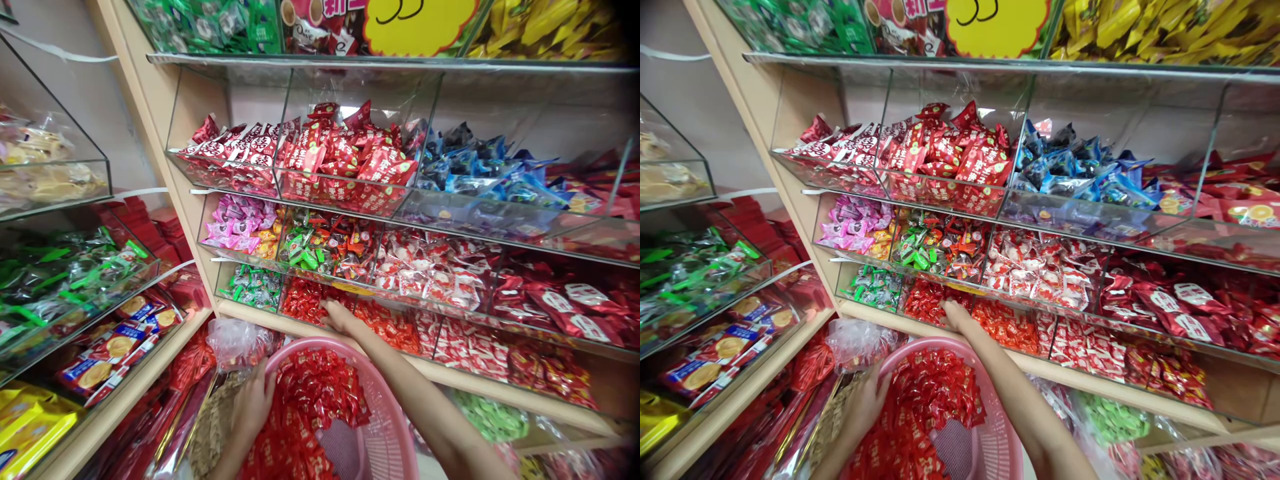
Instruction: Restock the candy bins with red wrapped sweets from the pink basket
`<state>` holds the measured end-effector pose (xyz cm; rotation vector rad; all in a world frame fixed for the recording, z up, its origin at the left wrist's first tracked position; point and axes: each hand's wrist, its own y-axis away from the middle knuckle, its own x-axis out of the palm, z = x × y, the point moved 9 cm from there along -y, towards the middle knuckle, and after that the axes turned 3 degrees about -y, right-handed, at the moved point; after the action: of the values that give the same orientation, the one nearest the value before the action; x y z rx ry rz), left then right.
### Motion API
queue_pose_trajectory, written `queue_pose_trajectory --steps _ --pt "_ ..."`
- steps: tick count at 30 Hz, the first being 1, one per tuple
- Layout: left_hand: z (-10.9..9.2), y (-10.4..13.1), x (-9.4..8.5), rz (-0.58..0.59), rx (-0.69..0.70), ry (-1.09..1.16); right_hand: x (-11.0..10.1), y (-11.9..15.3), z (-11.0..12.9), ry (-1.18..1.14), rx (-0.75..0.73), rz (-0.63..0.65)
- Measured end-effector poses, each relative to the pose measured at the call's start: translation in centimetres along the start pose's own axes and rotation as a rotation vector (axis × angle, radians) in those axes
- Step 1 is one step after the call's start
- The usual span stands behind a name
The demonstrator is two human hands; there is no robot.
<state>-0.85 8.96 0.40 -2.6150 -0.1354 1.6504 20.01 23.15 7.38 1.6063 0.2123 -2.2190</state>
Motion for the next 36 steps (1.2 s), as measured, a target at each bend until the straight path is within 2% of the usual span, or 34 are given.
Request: queue_pose_trajectory --steps 3,6,9,12,16,24,30,36 --pt "0.1 -0.1 -0.1 0.004 -0.026 0.017 -2.2 1.6 1.7 -0.064 -0.087 -0.136" --pt "-0.1 -0.1 -0.2 0.013 -0.029 0.023 -2.8 3.8 3.7 -0.117 -0.17 -0.188" --pt "-0.2 0.0 -0.4 0.014 -0.028 0.017 -1.1 5.8 5.1 -0.095 -0.203 -0.13" --pt "-0.3 0.1 -0.3 0.024 -0.034 0.005 0.9 6.9 5.6 0.02 -0.157 -0.062" --pt "-0.3 0.1 -0.3 0.023 -0.021 -0.005 2.4 7.1 5.6 0.14 -0.075 -0.033" --pt "-0.2 0.1 -0.2 0.004 -0.011 -0.032 3.8 6.3 5.4 0.238 0.004 -0.006" --pt "0.0 0.1 -0.2 -0.005 -0.013 -0.034 3.6 6.8 5.4 0.162 -0.028 0.036" --pt "-0.2 0.2 -0.5 -0.001 -0.023 -0.054 3.2 7.2 5.1 0.04 -0.116 0.024"
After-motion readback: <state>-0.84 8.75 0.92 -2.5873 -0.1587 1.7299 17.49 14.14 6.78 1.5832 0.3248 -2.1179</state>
